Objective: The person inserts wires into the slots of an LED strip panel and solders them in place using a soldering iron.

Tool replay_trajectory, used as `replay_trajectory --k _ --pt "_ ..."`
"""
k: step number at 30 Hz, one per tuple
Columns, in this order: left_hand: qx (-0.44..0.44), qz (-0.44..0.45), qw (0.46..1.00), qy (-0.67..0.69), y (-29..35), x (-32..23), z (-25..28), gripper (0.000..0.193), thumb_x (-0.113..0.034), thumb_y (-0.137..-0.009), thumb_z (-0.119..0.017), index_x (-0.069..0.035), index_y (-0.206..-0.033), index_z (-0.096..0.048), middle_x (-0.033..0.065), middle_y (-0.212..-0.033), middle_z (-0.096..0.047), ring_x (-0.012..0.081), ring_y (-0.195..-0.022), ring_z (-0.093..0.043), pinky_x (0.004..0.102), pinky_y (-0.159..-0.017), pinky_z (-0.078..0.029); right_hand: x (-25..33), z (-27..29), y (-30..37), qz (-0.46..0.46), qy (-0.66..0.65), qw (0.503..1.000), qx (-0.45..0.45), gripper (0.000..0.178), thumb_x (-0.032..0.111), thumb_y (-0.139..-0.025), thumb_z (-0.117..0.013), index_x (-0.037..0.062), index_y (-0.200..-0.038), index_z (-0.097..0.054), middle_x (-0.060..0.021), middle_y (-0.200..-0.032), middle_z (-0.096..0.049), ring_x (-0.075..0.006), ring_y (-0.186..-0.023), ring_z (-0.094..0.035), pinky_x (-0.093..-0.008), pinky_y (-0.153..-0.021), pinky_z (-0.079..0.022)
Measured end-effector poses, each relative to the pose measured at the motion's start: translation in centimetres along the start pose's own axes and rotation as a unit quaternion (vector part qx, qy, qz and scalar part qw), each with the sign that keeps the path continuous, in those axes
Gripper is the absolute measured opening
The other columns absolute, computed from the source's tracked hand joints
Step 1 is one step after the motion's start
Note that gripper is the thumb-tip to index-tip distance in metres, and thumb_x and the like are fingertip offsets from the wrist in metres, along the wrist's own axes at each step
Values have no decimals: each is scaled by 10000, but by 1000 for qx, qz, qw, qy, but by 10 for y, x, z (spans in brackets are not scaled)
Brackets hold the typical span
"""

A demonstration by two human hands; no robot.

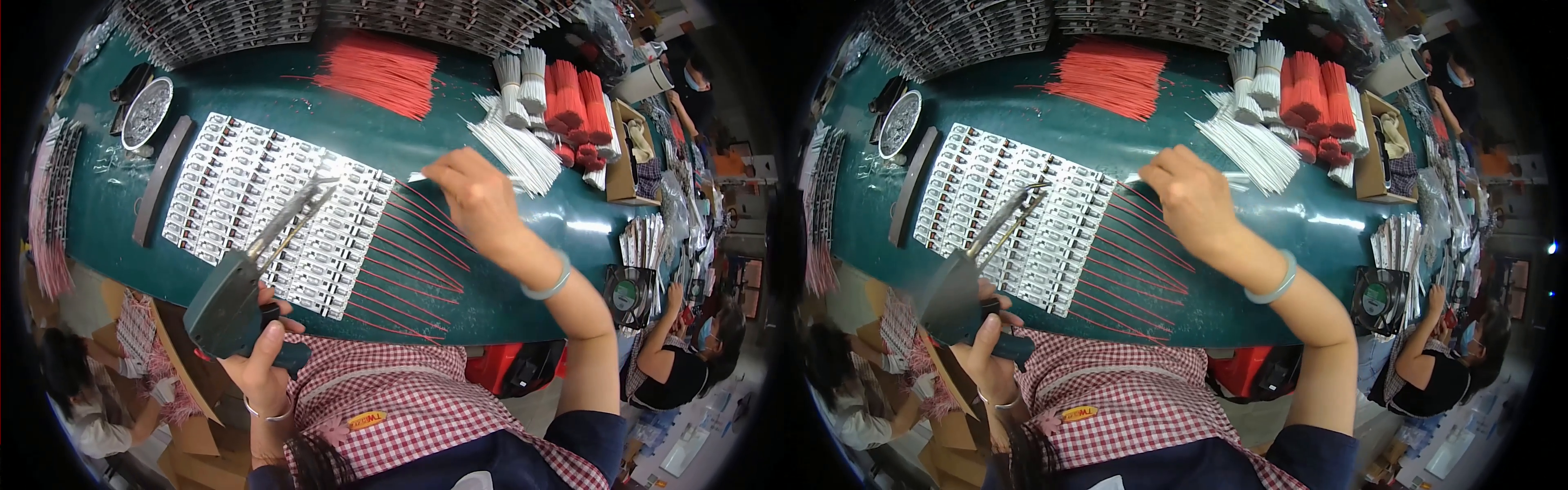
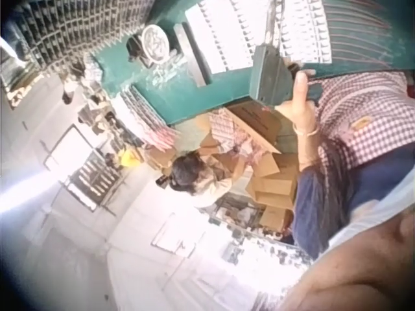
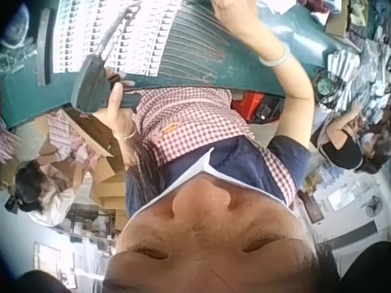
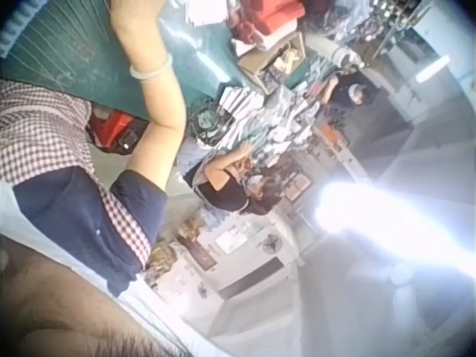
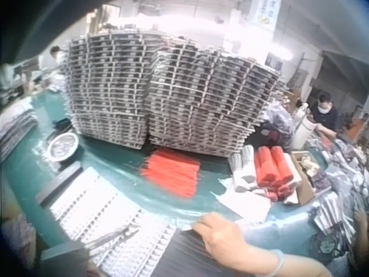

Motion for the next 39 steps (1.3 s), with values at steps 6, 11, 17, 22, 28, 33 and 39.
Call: replay_trajectory --k 6,11,17,22,28,33,39 --pt "25 31 995 -89 6 5 -26 448 4 -841 -691 51 -1264 -551 155 -1082 -637 152 -587 -569 257 -483 -457 13 -27 20 -26 -77 995 -61 250 -70 -748 -715 25 -979 -729 -81 -908 -674 -266 -806 -650 -361 -669 -547" --pt "91 -40 959 -266 10 16 -26 349 32 -871 -720 53 -1205 -621 90 -972 -666 100 -606 -560 243 -497 -439 22 -29 21 -5 -38 997 -72 285 -83 -736 -700 8 -1006 -714 -78 -902 -664 -249 -773 -628 -346 -628 -534" --pt "112 -113 936 -314 2 6 -56 201 3 -813 -755 48 -999 -692 100 -876 -669 185 -715 -637 291 -667 -508 22 -28 26 8 -36 996 -76 352 -81 -691 -677 -7 -1034 -698 -97 -921 -658 -255 -772 -626 -345 -621 -534" --pt "129 -108 933 -318 -1 7 -64 189 13 -811 -750 40 -987 -687 86 -876 -642 173 -722 -618 279 -659 -489 22 -28 26 3 -41 997 -72 336 -63 -701 -668 -14 -1032 -695 -100 -924 -657 -257 -780 -628 -349 -629 -540" --pt "136 -90 935 -315 -3 11 -67 194 18 -812 -750 41 -991 -680 83 -881 -637 159 -731 -609 274 -665 -483 23 -29 27 15 -28 998 -62 324 -16 -707 -659 -37 -1029 -686 -105 -940 -645 -246 -804 -616 -329 -641 -538" --pt "125 -71 943 -302 -3 17 -67 195 19 -819 -743 41 -1001 -677 91 -901 -655 174 -749 -635 285 -684 -499 24 -29 26 25 -9 998 -52 326 21 -710 -659 -55 -1026 -679 -109 -945 -631 -232 -821 -600 -308 -650 -532" --pt "125 -79 931 -332 1 17 -67 193 20 -818 -738 38 -1000 -677 109 -901 -656 207 -749 -648 300 -691 -507 26 -30 26 32 -2 998 -52 324 25 -709 -659 -61 -1020 -679 -108 -933 -625 -231 -816 -592 -308 -649 -530"
Point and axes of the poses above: each hand's wrist, its own y-axis away from the middle knuckle, its own z-axis out of the back of the hand, x = y × z, the point moved 7 cm from there along -y, towards the middle knuckle
